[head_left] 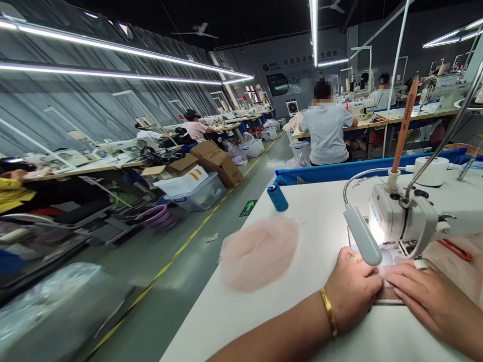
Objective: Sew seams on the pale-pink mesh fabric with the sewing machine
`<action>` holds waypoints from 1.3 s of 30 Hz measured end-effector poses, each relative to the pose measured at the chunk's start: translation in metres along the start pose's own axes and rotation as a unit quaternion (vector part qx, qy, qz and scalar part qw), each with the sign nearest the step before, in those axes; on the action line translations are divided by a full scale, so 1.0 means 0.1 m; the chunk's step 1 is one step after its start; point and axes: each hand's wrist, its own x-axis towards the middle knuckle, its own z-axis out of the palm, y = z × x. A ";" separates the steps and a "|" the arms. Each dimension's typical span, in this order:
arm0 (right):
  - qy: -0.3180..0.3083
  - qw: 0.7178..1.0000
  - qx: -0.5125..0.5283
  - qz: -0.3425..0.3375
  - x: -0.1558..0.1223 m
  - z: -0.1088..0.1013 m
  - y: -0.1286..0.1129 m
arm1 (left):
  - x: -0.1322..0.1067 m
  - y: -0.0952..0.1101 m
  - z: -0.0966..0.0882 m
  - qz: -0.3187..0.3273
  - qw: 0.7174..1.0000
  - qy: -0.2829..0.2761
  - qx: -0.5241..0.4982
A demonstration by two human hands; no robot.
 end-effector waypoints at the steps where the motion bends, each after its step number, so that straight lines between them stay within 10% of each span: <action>1: -0.002 1.000 -0.006 -0.012 -0.01 0.00 0.01 | 0.00 0.00 -0.01 0.003 1.000 0.000 -0.004; 26: 0.000 0.993 -0.032 0.115 -0.05 0.34 0.16 | 0.12 -0.18 0.02 -0.041 0.999 -0.001 0.029; 33: 0.051 0.994 -0.016 0.097 0.19 0.10 0.01 | 0.08 -0.28 0.09 -0.039 0.998 0.037 0.013; 39: 0.097 0.990 -0.078 0.069 0.19 -0.26 -0.06 | 0.08 -0.77 0.45 0.057 0.989 0.113 0.075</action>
